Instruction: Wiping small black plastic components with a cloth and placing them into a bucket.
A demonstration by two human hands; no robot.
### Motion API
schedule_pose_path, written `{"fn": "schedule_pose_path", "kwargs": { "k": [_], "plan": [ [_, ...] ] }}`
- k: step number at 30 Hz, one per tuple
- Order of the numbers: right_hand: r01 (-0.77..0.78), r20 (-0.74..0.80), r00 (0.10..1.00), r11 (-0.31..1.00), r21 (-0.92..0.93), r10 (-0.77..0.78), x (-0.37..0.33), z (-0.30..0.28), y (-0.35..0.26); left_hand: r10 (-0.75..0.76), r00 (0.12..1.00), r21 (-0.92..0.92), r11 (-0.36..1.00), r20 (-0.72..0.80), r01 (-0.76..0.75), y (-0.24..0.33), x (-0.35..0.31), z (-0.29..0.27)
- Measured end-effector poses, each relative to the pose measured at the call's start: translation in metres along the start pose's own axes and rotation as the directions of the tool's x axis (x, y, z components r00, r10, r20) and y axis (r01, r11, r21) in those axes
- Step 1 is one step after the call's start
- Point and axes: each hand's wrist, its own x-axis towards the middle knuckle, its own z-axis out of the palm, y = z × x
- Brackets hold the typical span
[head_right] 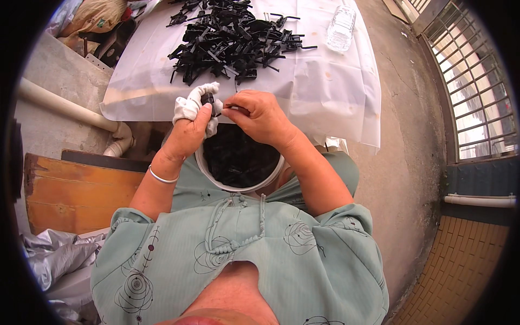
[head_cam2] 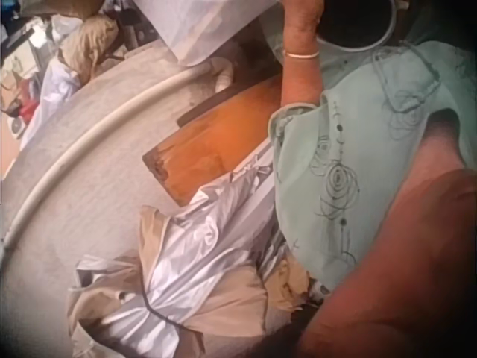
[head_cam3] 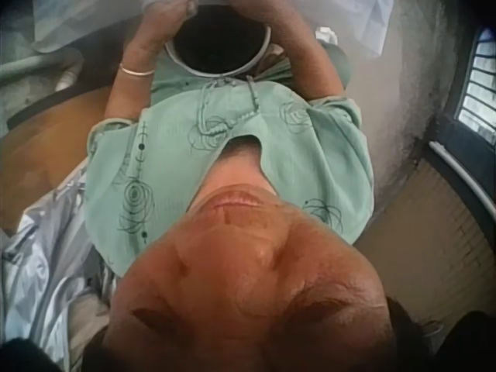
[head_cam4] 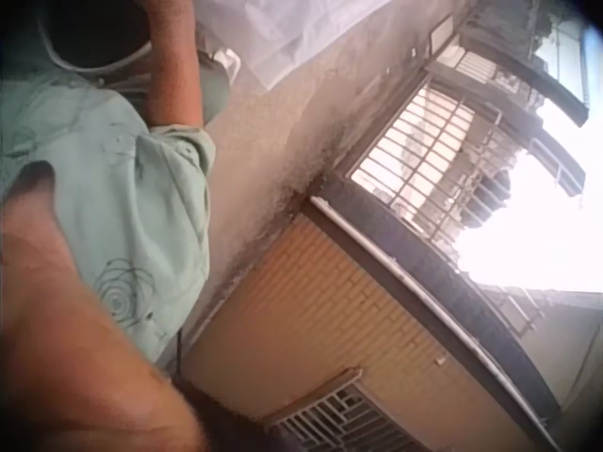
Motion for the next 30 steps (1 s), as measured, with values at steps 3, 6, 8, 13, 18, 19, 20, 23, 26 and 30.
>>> {"fn": "schedule_pose_path", "kwargs": {
  "k": [3,6,8,13,18,19,20,23,26,30],
  "plan": [
    [-0.036,-0.046,0.998,0.987,0.154,0.043,-0.001,0.005,-0.006,-0.12,0.981,-0.183,0.972,0.151,0.147,0.004,-0.004,-0.003],
    [-0.204,-0.024,0.976,0.941,0.268,0.219,-0.001,0.01,-0.006,-0.179,0.939,-0.386,0.877,0.293,0.288,0.015,-0.008,0.002],
    [-0.233,-0.021,0.969,0.935,0.269,0.248,0.001,0.011,-0.009,-0.09,0.958,-0.314,0.933,0.273,0.177,0.008,-0.007,-0.003],
    [-0.191,0.105,0.979,0.97,0.152,0.176,-0.002,0.009,-0.016,0.226,0.973,0.221,0.947,0.056,-0.232,-0.005,0.0,0.002],
    [-0.245,0.064,0.969,0.951,0.19,0.237,-0.003,0.021,-0.016,0.358,0.929,0.505,0.788,0.091,-0.353,-0.005,-0.002,0.009],
    [-0.244,0.008,0.968,0.939,0.243,0.249,-0.005,0.026,-0.015,0.347,0.935,0.513,0.79,0.073,-0.334,-0.002,-0.004,0.01],
    [-0.244,0.008,0.968,0.939,0.242,0.25,-0.005,0.029,-0.014,0.337,0.94,0.522,0.792,0.056,-0.315,-0.001,-0.005,0.011],
    [-0.269,-0.012,0.96,0.936,0.226,0.279,-0.005,0.031,-0.011,0.264,0.962,0.559,0.788,0.072,-0.258,-0.007,-0.009,0.006],
    [-0.325,0.167,0.94,0.932,0.161,0.299,0.001,0.016,-0.005,0.363,0.905,0.68,0.607,0.224,-0.412,-0.011,-0.006,-0.004],
    [-0.128,-0.197,0.98,0.788,-0.602,0.009,0.003,0.014,0.012,0.475,0.818,0.823,0.284,0.325,-0.492,-0.025,0.001,-0.022]
  ]
}}
